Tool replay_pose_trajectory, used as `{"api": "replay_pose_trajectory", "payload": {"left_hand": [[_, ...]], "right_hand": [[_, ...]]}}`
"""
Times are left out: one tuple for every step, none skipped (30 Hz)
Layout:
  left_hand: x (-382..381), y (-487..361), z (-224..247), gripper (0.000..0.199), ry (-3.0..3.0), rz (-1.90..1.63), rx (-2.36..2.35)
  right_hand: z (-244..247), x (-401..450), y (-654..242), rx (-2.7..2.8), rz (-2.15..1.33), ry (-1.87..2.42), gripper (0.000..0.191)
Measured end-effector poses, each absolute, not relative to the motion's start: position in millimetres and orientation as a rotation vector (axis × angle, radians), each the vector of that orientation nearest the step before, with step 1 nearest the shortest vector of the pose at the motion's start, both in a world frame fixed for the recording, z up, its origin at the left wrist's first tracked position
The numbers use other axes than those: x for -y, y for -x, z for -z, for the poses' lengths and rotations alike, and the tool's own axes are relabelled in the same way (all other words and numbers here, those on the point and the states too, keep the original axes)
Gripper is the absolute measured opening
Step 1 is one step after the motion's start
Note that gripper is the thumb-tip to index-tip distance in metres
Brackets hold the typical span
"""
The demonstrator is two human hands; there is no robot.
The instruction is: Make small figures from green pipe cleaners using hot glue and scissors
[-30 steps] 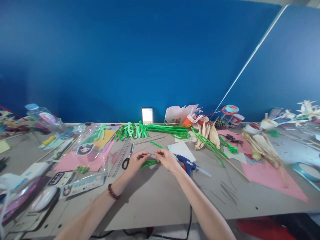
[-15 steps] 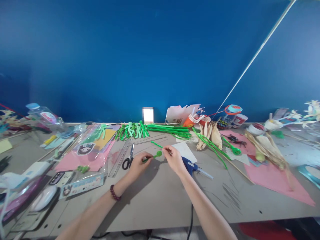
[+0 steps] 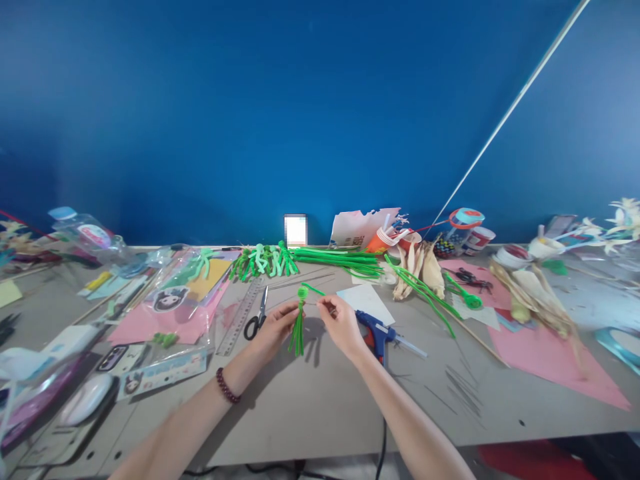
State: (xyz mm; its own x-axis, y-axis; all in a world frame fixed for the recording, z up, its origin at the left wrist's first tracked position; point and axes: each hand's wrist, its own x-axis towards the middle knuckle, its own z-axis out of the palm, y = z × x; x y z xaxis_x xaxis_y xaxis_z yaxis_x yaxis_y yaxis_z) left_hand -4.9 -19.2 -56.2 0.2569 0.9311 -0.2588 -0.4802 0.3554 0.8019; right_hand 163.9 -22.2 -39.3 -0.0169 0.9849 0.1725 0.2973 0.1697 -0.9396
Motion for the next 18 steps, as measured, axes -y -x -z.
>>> {"api": "replay_pose_trajectory", "payload": {"left_hand": [[19.2, 4.8, 56.7, 0.037, -0.660, -1.065, -0.823], [19.2, 4.7, 57.0, 0.036, -0.660, -1.069, -0.826], [19.3, 4.7, 57.0, 0.036, -0.663, -1.072, -0.830], [19.5, 4.6, 56.7, 0.036, -0.670, -1.075, -0.836], [19.8, 4.5, 56.1, 0.036, -0.679, -1.080, -0.845], [20.2, 4.2, 55.2, 0.036, -0.692, -1.084, -0.857], [20.7, 4.0, 54.2, 0.036, -0.709, -1.091, -0.874], [21.1, 3.6, 53.1, 0.035, -0.727, -1.099, -0.895], [21.6, 3.2, 51.9, 0.034, -0.745, -1.112, -0.919], [22.0, 2.8, 50.9, 0.034, -0.764, -1.126, -0.944], [22.3, 2.4, 50.1, 0.033, -0.783, -1.143, -0.971], [22.5, 2.1, 49.6, 0.031, -0.804, -1.159, -0.995], [22.5, 1.8, 49.4, 0.030, -0.824, -1.171, -1.016], [22.5, 1.7, 49.7, 0.028, -0.841, -1.178, -1.032], [22.3, 1.6, 50.4, 0.027, -0.851, -1.183, -1.045], [22.0, 1.7, 51.5, 0.027, -0.852, -1.186, -1.054], [21.6, 1.8, 52.9, 0.027, -0.849, -1.190, -1.058], [21.1, 2.1, 54.7, 0.027, -0.846, -1.191, -1.059]], "right_hand": [[39.7, 21.9, -164.3, 1.501, -0.904, 1.299, 0.027], [39.9, 21.8, -164.5, 1.509, -0.898, 1.303, 0.027], [39.8, 21.9, -164.6, 1.519, -0.892, 1.306, 0.027], [39.5, 22.1, -164.5, 1.531, -0.884, 1.310, 0.026], [39.0, 22.5, -164.2, 1.544, -0.871, 1.316, 0.026], [38.6, 22.9, -163.9, 1.560, -0.851, 1.323, 0.025], [38.1, 23.3, -163.6, 1.576, -0.823, 1.330, 0.024], [37.8, 23.7, -163.4, 1.591, -0.792, 1.335, 0.023], [37.8, 24.0, -163.2, 1.607, -0.759, 1.339, 0.023], [37.9, 24.3, -163.1, 1.625, -0.729, 1.342, 0.022], [38.3, 24.6, -162.9, 1.644, -0.702, 1.344, 0.021], [38.8, 24.9, -162.8, 1.664, -0.682, 1.345, 0.020], [39.4, 25.3, -162.5, 1.684, -0.667, 1.346, 0.019], [39.9, 25.6, -162.1, 1.702, -0.658, 1.346, 0.019], [40.4, 26.0, -161.6, 1.714, -0.654, 1.344, 0.019], [40.7, 26.3, -161.1, 1.721, -0.654, 1.338, 0.020], [40.8, 26.6, -160.5, 1.721, -0.658, 1.332, 0.020], [40.9, 26.7, -160.0, 1.713, -0.669, 1.325, 0.021]]}}
